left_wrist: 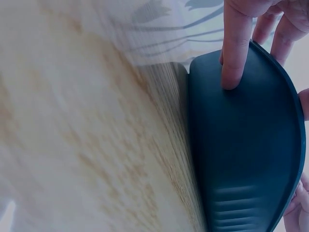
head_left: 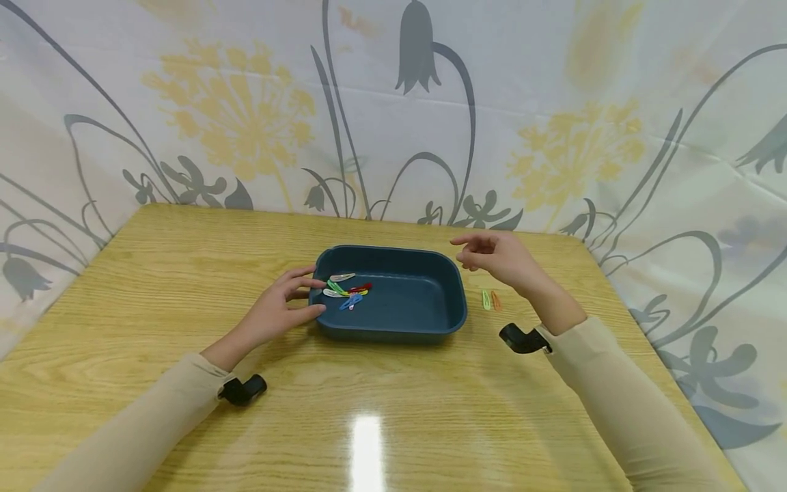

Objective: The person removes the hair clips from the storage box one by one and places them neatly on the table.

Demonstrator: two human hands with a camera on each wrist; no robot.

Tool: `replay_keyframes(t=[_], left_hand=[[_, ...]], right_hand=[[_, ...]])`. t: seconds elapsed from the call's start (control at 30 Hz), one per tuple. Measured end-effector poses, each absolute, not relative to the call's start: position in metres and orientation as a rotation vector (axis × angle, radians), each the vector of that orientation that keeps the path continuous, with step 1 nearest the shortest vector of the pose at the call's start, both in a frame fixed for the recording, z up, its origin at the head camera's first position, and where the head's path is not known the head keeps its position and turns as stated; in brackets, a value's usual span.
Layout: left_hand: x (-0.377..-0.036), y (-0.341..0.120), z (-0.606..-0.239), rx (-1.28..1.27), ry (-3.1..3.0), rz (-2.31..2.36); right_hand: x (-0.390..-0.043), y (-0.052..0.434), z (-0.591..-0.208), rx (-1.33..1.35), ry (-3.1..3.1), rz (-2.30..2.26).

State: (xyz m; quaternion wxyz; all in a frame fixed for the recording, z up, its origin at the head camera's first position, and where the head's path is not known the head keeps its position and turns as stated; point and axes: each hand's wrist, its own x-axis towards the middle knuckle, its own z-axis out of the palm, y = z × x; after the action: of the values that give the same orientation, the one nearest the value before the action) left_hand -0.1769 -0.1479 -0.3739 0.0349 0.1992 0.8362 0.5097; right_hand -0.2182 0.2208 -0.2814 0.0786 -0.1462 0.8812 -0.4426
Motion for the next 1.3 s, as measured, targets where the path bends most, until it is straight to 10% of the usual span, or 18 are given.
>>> replay_keyframes(t=[1.3], left_hand=[[-0.181, -0.147, -0.378, 0.601, 2.583, 1.548]], right_hand=[[-0.252, 0.127, -0.297, -0.637, 2.491, -1.334]])
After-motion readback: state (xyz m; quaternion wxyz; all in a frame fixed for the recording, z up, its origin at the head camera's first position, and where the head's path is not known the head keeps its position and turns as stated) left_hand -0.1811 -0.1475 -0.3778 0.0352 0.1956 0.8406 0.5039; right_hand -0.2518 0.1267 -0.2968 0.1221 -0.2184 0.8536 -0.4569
